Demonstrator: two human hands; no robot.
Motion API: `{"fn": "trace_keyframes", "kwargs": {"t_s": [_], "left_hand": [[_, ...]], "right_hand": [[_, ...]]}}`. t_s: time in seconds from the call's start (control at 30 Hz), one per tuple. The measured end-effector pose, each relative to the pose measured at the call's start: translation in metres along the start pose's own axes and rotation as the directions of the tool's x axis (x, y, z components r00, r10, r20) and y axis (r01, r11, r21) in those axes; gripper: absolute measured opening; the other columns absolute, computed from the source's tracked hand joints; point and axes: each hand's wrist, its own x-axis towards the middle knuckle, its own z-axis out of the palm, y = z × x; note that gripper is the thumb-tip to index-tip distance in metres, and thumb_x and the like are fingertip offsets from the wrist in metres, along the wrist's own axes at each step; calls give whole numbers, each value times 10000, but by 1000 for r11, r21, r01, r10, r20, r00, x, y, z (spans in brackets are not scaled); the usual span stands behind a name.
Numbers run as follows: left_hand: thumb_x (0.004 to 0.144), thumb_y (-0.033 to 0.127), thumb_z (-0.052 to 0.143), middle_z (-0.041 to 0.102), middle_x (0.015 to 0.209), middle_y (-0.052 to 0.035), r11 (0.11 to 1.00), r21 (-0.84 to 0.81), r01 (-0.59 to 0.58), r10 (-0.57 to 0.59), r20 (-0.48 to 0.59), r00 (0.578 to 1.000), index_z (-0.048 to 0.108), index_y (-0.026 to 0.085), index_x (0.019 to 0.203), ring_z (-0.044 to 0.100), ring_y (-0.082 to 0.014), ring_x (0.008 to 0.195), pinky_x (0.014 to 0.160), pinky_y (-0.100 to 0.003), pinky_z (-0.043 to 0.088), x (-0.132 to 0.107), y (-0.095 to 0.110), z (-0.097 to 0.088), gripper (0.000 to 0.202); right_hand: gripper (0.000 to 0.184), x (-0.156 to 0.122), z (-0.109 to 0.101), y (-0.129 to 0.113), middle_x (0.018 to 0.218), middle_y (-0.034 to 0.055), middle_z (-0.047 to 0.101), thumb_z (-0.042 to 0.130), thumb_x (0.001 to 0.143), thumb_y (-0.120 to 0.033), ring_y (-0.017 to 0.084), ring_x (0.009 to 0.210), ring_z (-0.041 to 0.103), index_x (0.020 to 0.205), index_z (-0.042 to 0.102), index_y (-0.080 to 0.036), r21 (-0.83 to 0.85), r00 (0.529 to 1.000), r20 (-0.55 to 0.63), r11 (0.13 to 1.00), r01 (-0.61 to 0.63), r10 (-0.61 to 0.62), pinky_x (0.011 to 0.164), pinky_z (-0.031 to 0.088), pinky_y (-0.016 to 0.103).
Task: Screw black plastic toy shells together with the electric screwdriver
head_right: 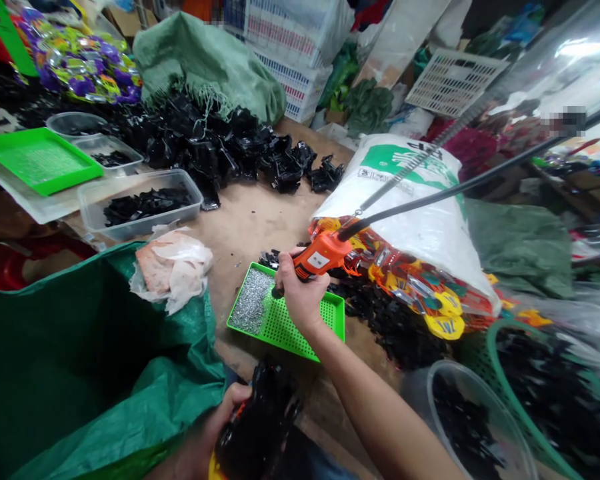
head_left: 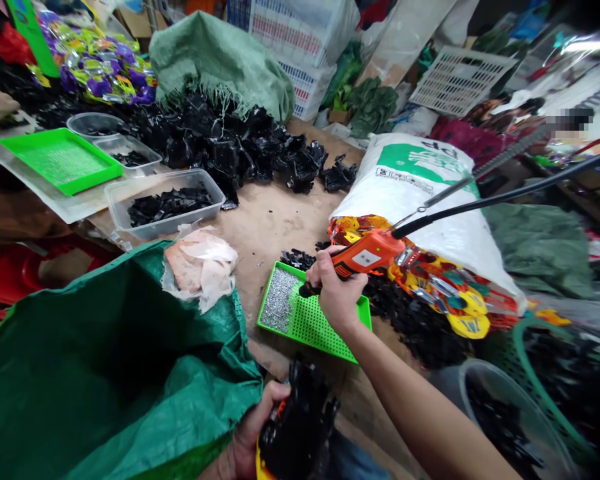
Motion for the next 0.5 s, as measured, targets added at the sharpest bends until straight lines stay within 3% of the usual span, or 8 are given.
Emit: {"fn": "trace_keyframes", "kwargs": {"t_s": [0.27, 0.5], "left_hand": [[738, 666, 492, 642, 567, -65, 998, 65, 3, -6, 45, 999, 662, 128, 673, 611, -190, 566, 545, -262, 424, 1, 0, -1, 568], [772, 629, 409, 660, 595, -99, 994, 110, -4, -1, 53, 999, 670, 124, 657, 638, -209, 607, 574, -269, 430, 0, 2, -1, 579]], "right_hand": [[230, -3, 0, -5, 504, -114, 460, 711, 836, -349, 73, 376, 435, 880, 525, -221, 14, 1000, 9, 1000, -21, 21, 421, 432, 227], [210, -1, 1, -3, 502, -111, 469, 711, 838, -319, 79, 376, 444, 878, 532, -216, 27, 1000, 6, 1000, -15, 15, 418, 426, 232]]}}
